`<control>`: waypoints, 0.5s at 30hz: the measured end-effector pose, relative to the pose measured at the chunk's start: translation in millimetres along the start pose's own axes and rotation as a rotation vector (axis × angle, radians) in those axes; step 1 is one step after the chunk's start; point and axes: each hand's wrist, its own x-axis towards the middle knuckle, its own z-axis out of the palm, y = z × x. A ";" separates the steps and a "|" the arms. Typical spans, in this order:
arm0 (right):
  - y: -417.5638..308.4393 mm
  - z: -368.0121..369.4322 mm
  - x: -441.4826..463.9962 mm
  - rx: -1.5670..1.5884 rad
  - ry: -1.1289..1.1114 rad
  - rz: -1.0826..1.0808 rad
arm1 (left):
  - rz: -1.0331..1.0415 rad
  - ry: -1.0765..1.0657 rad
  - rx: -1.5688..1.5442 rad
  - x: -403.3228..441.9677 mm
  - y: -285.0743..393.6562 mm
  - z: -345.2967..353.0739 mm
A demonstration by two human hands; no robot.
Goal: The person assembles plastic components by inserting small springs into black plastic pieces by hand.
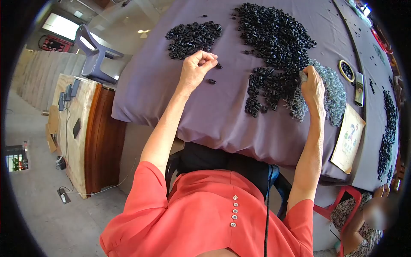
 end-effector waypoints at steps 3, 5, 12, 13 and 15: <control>3.7 1.4 1.4 0.030 0.004 0.019 | 0.094 -0.024 0.105 -10.4 6.7 8.6; 6.2 2.3 1.3 0.043 0.023 0.022 | 0.108 -0.041 0.150 -18.8 16.6 16.2; 3.1 0.8 2.2 0.152 0.053 0.044 | 0.377 -0.155 0.453 -40.3 23.1 15.2; 4.3 1.3 2.4 0.163 0.064 0.040 | 0.416 -0.152 0.477 -42.2 21.9 12.4; 4.5 0.5 2.9 0.205 0.084 0.033 | 0.424 -0.137 0.502 -47.1 19.7 4.2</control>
